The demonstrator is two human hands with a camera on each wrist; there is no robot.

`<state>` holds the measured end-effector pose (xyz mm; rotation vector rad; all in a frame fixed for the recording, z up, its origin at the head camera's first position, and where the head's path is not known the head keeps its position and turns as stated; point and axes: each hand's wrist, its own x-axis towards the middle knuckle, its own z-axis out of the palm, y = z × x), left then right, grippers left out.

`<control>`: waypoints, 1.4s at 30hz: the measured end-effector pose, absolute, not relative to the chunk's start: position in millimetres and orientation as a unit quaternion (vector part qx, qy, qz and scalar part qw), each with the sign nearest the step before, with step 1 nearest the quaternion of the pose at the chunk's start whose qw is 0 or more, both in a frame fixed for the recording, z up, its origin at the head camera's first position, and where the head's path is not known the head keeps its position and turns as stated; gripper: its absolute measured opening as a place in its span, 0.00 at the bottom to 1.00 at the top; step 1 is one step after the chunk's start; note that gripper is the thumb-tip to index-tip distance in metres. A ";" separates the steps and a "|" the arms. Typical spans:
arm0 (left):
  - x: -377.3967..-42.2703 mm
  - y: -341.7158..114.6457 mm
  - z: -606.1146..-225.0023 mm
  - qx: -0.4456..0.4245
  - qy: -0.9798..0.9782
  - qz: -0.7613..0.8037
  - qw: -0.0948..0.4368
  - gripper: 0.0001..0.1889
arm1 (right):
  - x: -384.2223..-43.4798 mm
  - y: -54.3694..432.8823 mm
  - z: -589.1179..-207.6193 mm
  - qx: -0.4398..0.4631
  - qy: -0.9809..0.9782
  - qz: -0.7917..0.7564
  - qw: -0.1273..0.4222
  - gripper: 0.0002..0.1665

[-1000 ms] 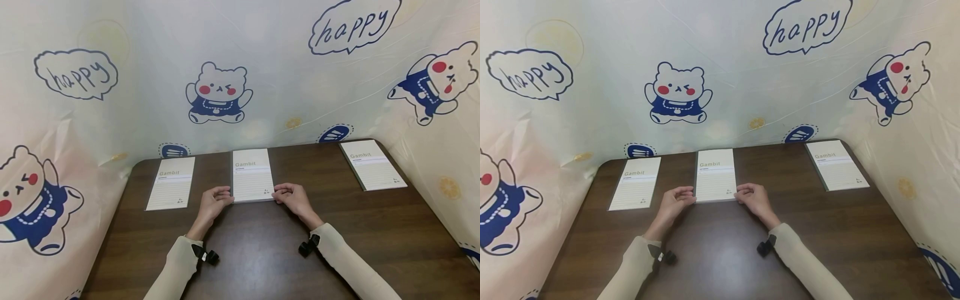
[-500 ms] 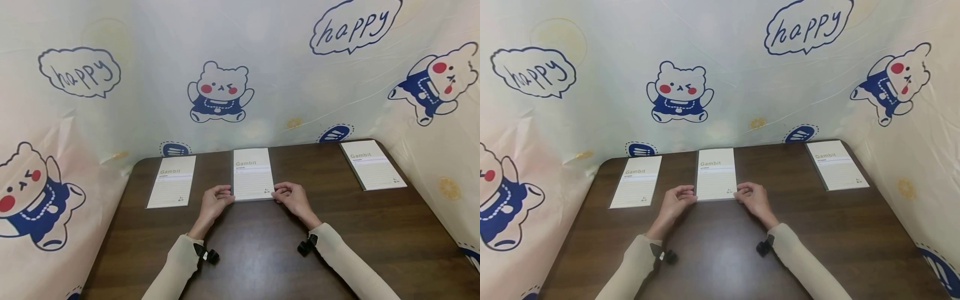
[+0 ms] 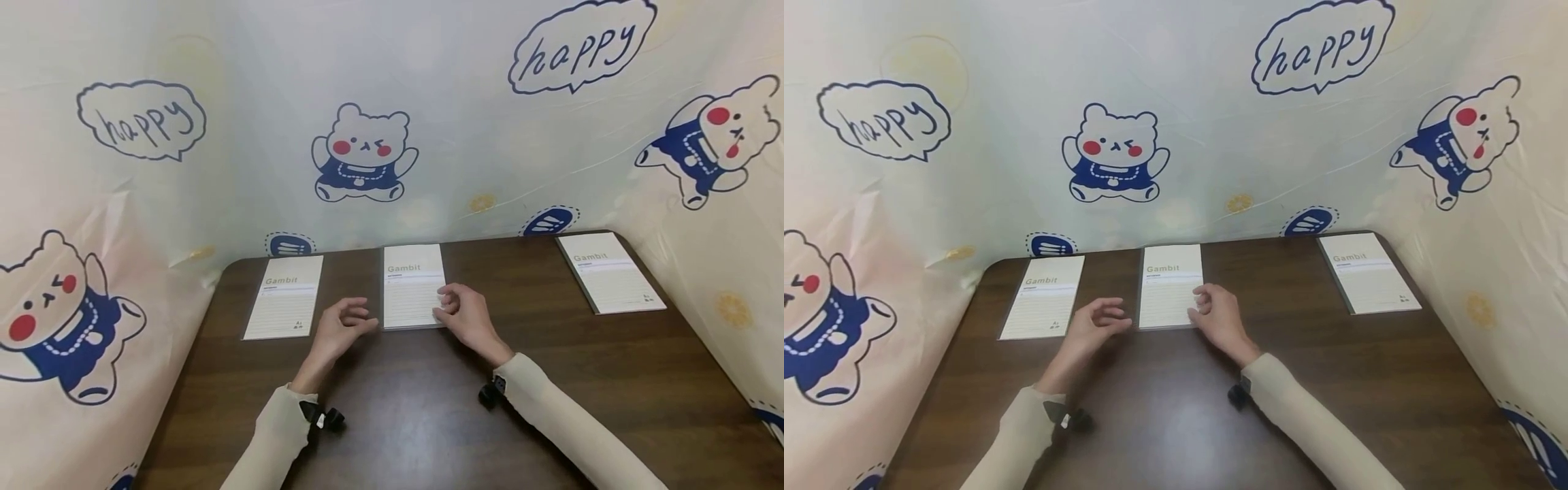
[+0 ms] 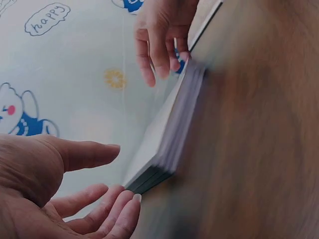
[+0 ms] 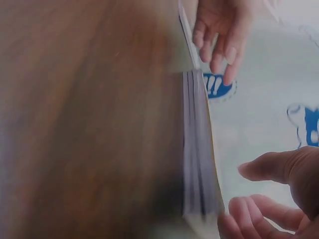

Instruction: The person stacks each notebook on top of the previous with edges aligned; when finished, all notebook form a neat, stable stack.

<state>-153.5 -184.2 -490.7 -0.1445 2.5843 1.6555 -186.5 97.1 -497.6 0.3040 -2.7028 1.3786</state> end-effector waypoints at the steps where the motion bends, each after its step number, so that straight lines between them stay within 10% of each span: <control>1: -152.6 -188.8 -487.9 -0.043 0.846 0.531 0.028 0.29 | -186.5 93.2 -494.8 0.109 -0.888 0.443 0.053 0.22; 26: -121.4 -326.0 -475.0 -0.137 0.927 0.341 -0.071 0.26 | -180.5 -25.2 -476.8 0.361 -0.884 0.295 -0.037 0.24; 42: -127.4 -355.7 -491.0 -0.038 0.977 0.207 0.046 0.42 | -178.9 -93.8 -501.3 0.497 -0.846 0.147 -0.128 0.45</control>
